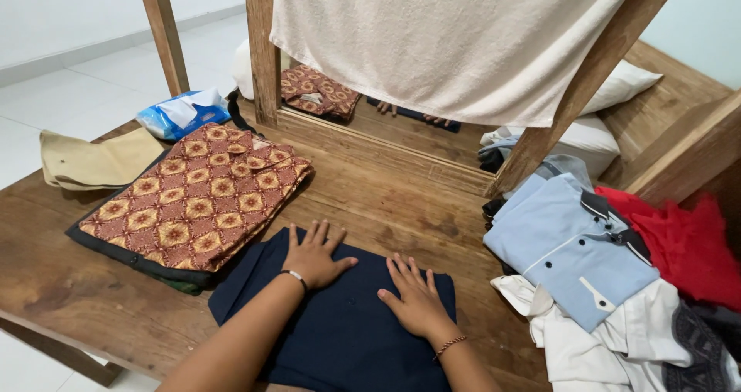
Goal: The person folds a dark blue polo shirt and a light blue button-up shirt on a wooden table. They smooth out the fabric, fold the sleeves and sides, and then fold the shirts in half before placing them on a stack.
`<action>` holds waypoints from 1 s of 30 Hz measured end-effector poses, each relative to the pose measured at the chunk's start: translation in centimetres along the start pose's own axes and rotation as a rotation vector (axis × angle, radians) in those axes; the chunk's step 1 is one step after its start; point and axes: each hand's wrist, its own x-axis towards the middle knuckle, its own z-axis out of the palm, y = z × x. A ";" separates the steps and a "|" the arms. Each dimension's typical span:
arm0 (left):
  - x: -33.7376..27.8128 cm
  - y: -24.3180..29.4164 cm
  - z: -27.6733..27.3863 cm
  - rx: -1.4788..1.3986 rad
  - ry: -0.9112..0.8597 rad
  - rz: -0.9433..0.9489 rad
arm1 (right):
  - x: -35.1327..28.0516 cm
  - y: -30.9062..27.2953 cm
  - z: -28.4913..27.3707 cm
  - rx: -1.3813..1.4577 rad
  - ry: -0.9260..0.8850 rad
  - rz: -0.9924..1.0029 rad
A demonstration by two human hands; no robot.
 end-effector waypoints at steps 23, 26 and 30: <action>-11.7 -1.1 4.4 -0.049 0.515 0.258 | -2.2 -2.4 1.2 0.000 0.434 -0.542; -11.6 -1.2 5.2 -0.043 0.548 0.260 | -2.1 -2.7 1.6 -0.044 0.071 -0.489; -11.4 -1.0 4.7 -0.056 0.533 0.256 | 1.1 0.9 1.9 0.010 0.232 -0.387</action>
